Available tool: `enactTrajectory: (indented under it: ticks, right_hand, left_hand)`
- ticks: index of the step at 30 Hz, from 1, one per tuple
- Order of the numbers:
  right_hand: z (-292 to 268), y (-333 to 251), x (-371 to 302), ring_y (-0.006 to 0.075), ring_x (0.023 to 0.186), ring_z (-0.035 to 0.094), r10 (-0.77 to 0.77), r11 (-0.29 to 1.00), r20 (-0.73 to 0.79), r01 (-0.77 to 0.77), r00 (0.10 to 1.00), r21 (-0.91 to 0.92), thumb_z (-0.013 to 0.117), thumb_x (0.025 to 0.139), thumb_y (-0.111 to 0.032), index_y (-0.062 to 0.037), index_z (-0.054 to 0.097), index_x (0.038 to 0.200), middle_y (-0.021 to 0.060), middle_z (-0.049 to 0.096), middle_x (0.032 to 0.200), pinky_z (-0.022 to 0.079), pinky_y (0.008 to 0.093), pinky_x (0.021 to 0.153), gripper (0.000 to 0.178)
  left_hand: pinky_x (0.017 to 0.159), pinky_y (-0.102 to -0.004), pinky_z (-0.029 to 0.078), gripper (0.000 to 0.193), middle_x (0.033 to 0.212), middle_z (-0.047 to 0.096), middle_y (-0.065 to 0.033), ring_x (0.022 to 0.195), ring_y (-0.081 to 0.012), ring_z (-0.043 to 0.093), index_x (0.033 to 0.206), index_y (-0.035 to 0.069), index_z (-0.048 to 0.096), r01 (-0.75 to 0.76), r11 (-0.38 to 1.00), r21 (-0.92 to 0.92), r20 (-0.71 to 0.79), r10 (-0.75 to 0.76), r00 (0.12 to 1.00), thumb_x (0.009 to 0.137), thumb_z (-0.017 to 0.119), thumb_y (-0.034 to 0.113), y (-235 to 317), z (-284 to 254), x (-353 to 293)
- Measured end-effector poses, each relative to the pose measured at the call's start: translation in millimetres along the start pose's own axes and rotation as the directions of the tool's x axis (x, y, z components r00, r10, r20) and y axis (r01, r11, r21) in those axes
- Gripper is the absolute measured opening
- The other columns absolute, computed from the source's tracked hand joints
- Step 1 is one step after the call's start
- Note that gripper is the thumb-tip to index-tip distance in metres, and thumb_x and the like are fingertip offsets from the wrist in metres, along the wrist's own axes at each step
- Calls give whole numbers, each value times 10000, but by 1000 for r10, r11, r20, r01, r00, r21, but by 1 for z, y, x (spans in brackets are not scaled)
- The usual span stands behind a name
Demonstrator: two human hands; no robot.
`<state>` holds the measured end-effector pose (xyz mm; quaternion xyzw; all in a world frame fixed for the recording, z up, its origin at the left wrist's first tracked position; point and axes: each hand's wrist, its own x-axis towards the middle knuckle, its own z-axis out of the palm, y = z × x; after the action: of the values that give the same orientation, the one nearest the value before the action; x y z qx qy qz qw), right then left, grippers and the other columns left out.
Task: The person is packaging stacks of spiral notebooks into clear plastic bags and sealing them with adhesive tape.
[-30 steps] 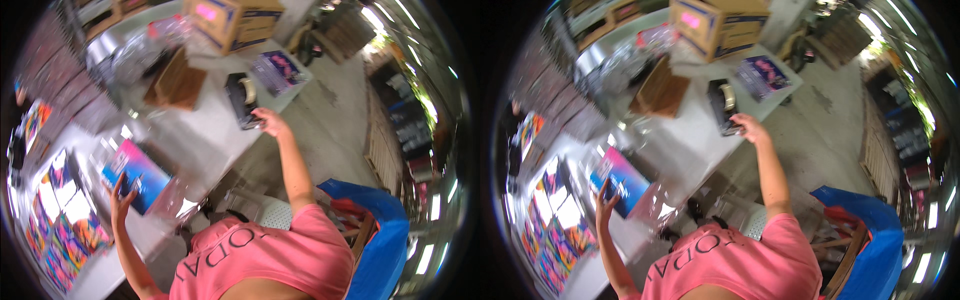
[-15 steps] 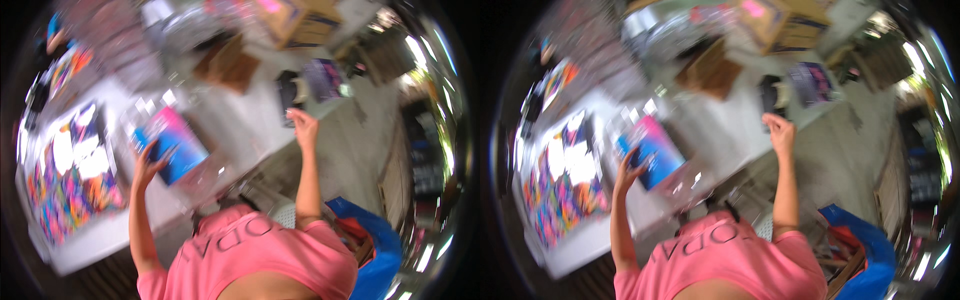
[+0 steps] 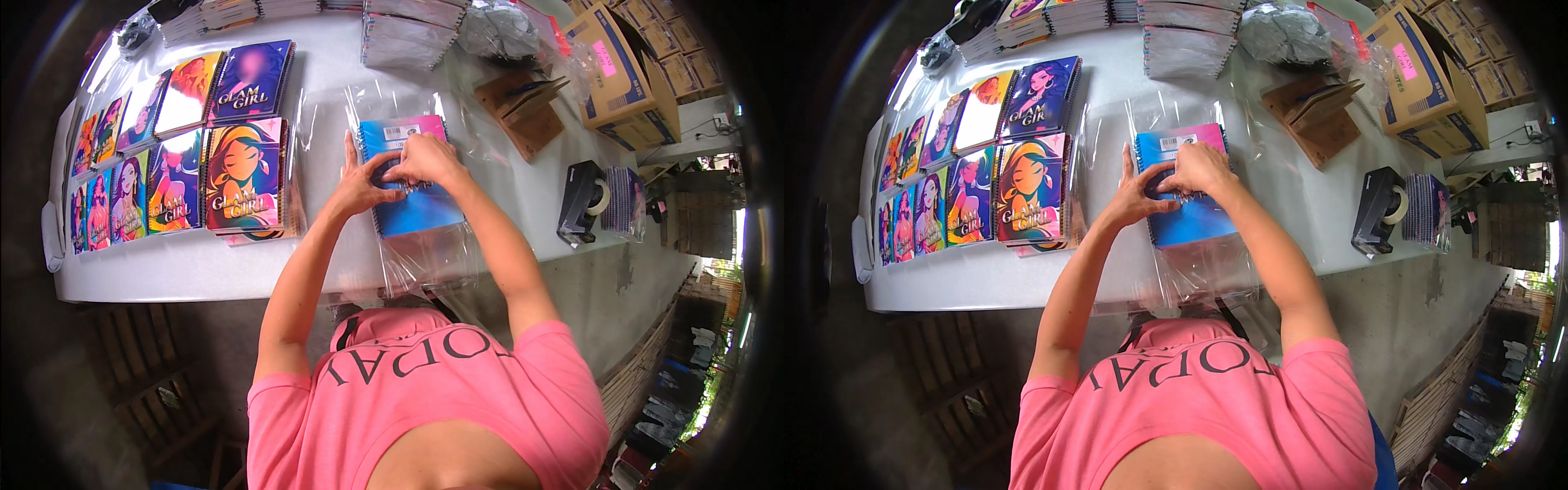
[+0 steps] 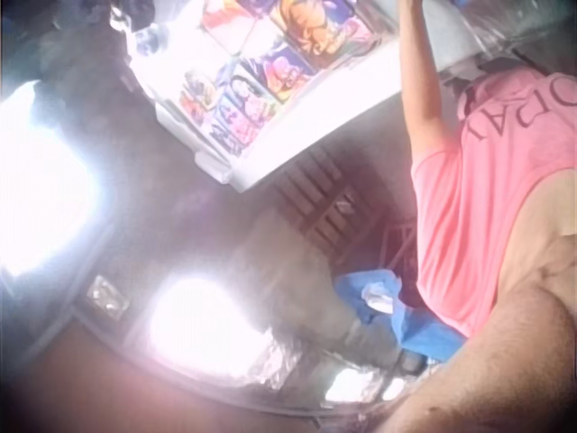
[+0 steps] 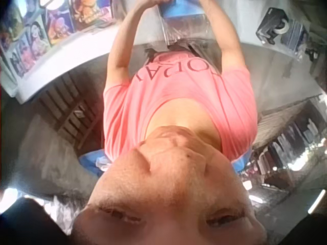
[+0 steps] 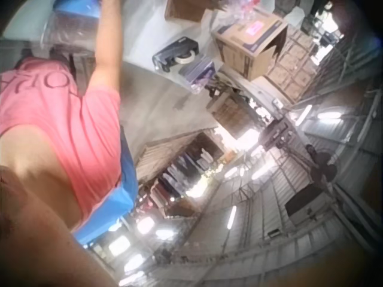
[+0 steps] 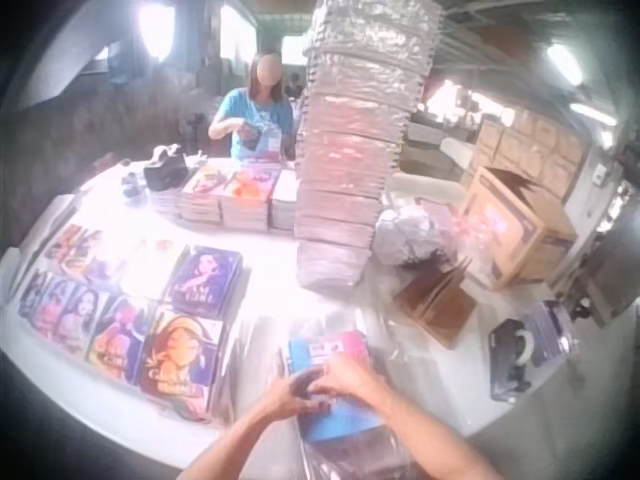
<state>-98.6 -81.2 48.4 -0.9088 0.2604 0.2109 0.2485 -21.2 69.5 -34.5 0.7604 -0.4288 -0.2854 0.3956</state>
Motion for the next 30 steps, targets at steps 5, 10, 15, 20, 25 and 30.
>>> enactTrajectory:
  ticks: [5,10,15,20,25,30]
  right_hand:
    - [-26,53,-19,314,916,647,213,974,-103,-219,972,-58,788,578,-578,-13,640,1041,188,665,981,502,405,793,745]
    - [51,82,-34,299,1212,463,-19,662,-361,282,932,694,788,667,-486,38,378,1341,236,466,1307,379,364,1004,947]
    - [39,52,-77,251,1265,381,-101,411,-685,657,721,632,821,680,-328,19,231,1422,184,404,1353,336,369,1039,1010]
    - [50,58,-93,201,1209,434,-143,68,-549,562,823,825,857,630,-159,-28,252,1424,119,455,1301,379,333,1010,1007]
    - [52,40,-102,223,1302,363,-195,164,-678,705,709,690,905,512,-284,-31,245,1426,128,357,1431,290,374,1084,1156]
    - [48,40,-112,249,1384,227,-204,182,-693,723,691,667,910,470,-339,-44,176,1458,140,208,1509,222,387,1119,1266]
  left_hand:
    - [1069,-453,303,1052,1467,153,-290,1334,-387,303,1414,187,307,30,985,-168,-90,-46,995,543,854,403,-6,0,-7]
    - [1012,-362,387,1339,1353,386,-254,1215,-310,455,1428,-48,-61,155,709,-688,-70,-278,958,567,879,363,28,23,-20]
    - [1094,-407,260,1373,1486,156,-206,1338,-310,278,1458,57,-109,-329,615,-717,-376,57,925,544,876,341,58,16,-67]
    - [1109,-421,232,1367,1517,75,-176,1360,-301,242,1469,80,-68,-456,707,-541,-473,192,860,511,881,303,73,16,-96]
    - [1073,-425,293,1329,1438,280,-191,1291,-299,347,1466,75,63,-418,870,-261,-537,229,812,461,900,311,66,9,-97]
    - [1022,-423,346,1384,1376,350,-214,1239,-305,395,1480,80,32,-449,810,-377,-499,231,836,440,900,363,90,-14,-95]
